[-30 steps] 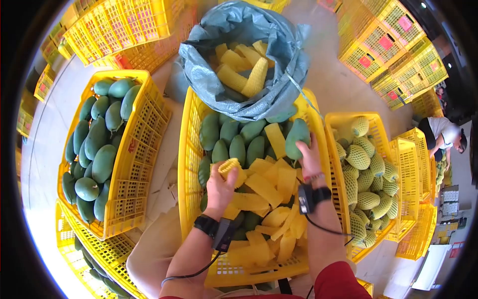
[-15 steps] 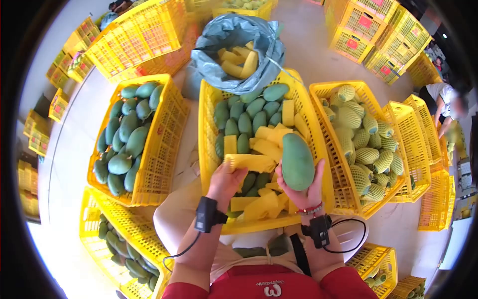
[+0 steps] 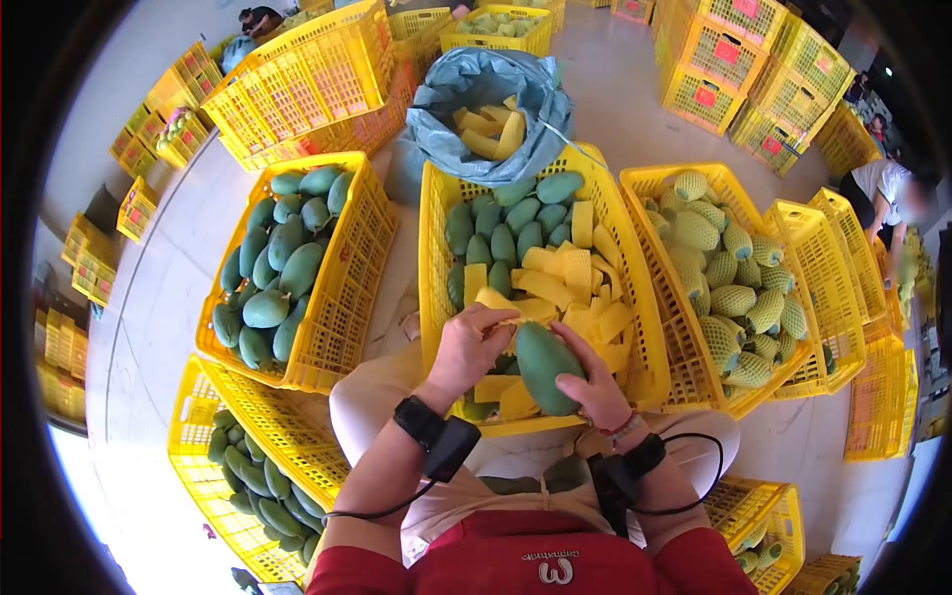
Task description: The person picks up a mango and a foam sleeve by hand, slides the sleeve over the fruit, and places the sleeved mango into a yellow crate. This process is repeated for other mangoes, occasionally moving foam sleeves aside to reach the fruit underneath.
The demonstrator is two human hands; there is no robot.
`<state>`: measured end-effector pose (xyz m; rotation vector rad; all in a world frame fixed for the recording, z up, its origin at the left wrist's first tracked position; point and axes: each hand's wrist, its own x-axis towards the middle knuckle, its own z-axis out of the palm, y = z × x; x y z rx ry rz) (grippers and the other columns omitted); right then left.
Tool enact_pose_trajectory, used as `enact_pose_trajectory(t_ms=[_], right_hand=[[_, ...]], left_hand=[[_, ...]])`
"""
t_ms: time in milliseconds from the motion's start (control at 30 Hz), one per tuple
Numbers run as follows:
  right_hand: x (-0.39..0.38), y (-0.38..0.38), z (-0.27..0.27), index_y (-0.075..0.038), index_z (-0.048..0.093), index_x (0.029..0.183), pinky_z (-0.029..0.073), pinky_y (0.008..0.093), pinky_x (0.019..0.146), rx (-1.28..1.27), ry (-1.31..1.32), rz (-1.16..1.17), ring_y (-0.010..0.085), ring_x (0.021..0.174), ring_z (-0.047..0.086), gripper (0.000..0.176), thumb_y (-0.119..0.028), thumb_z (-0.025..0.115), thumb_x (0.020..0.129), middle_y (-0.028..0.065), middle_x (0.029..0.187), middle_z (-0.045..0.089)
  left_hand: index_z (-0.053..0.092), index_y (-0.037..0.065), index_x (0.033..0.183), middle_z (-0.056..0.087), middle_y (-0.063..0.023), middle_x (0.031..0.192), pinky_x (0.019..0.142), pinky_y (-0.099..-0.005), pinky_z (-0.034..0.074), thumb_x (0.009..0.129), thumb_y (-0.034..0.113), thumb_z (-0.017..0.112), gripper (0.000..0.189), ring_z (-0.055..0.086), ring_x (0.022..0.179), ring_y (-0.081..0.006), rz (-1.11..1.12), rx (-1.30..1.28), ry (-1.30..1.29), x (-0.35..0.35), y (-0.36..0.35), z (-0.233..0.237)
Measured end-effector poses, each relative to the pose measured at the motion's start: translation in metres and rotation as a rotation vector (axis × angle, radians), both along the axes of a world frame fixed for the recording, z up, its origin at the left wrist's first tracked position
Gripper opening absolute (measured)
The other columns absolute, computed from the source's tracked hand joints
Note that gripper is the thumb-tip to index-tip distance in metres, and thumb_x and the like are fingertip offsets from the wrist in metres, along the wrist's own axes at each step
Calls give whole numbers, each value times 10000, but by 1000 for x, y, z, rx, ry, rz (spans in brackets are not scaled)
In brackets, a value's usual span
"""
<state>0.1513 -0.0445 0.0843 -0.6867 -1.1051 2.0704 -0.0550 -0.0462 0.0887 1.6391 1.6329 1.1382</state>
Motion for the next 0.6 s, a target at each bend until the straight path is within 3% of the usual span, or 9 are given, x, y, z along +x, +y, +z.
enact_pose_trajectory(t_ms=[67, 100, 167, 233, 300, 433, 467, 567, 600], right_hand=[[6, 3, 4, -27, 260, 1385, 384, 298, 949, 599, -454, -8, 233, 1154, 474, 777, -144, 629, 712, 149, 1335, 390], [5, 4, 8, -27, 260, 1385, 384, 298, 949, 599, -455, -10, 233, 1154, 474, 777, -144, 629, 712, 149, 1335, 390], [2, 5, 15, -34, 325, 1340, 372, 344, 965, 972, -611, 43, 282, 1150, 456, 775, -145, 679, 659, 174, 1263, 433], [0, 3, 9, -35, 354, 1302, 376, 348, 954, 869, -585, 30, 290, 1124, 462, 725, -133, 678, 660, 174, 1224, 446], [-6, 7, 4, -35, 384, 1264, 379, 352, 943, 776, -557, 19, 298, 1099, 467, 676, -120, 677, 660, 173, 1184, 459], [-24, 19, -15, -37, 423, 1133, 393, 373, 898, 839, -620, -476, 319, 1026, 476, 572, -92, 701, 636, 167, 1089, 473], [-27, 20, -16, -40, 427, 1098, 394, 381, 885, 879, -648, -621, 325, 1009, 476, 550, -86, 709, 628, 166, 1066, 475], [-30, 16, -13, -35, 433, 1089, 387, 405, 895, 920, -770, -667, 350, 1024, 471, 501, -79, 687, 660, 191, 1114, 474], [-29, 17, -11, -28, 443, 1093, 382, 414, 901, 925, -807, -686, 357, 1024, 471, 464, -64, 662, 686, 194, 1136, 473]], left_hand=[[673, 54, 951, 550, -52, 737, 578, -244, 432, 773, 25, 618, 188, 534, 635, -126, -233, -6, -165, -5, -1, 6], [667, 38, 942, 560, -46, 755, 592, -240, 443, 763, 6, 618, 189, 533, 653, -116, -342, -34, -161, -6, -2, 11], [665, 31, 939, 565, -48, 757, 595, -237, 450, 757, 4, 622, 189, 537, 649, -115, -456, -27, -73, -9, 1, 22], [662, 23, 937, 571, -50, 758, 598, -233, 458, 752, 2, 627, 190, 541, 646, -115, -567, -13, 18, -8, 2, 25], [655, 8, 898, 579, -64, 736, 580, -242, 471, 743, 3, 634, 157, 565, 625, -131, -163, 39, 6, -5, 2, 22], [617, 9, 798, 603, -93, 732, 552, -269, 487, 722, 2, 656, 85, 603, 607, -159, -38, 181, 21, 23, -24, -25], [609, 28, 743, 600, -108, 741, 608, -315, 501, 708, 31, 675, 75, 613, 652, -260, 25, 123, -39, 40, -33, -22], [583, 11, 846, 603, -121, 855, 657, -300, 493, 740, 43, 675, 144, 620, 746, -223, 69, 308, 71, 50, -31, -33], [528, 6, 998, 582, -121, 957, 739, -303, 476, 752, 51, 682, 294, 586, 864, -199, 28, 17, -247, 50, -30, -29]])
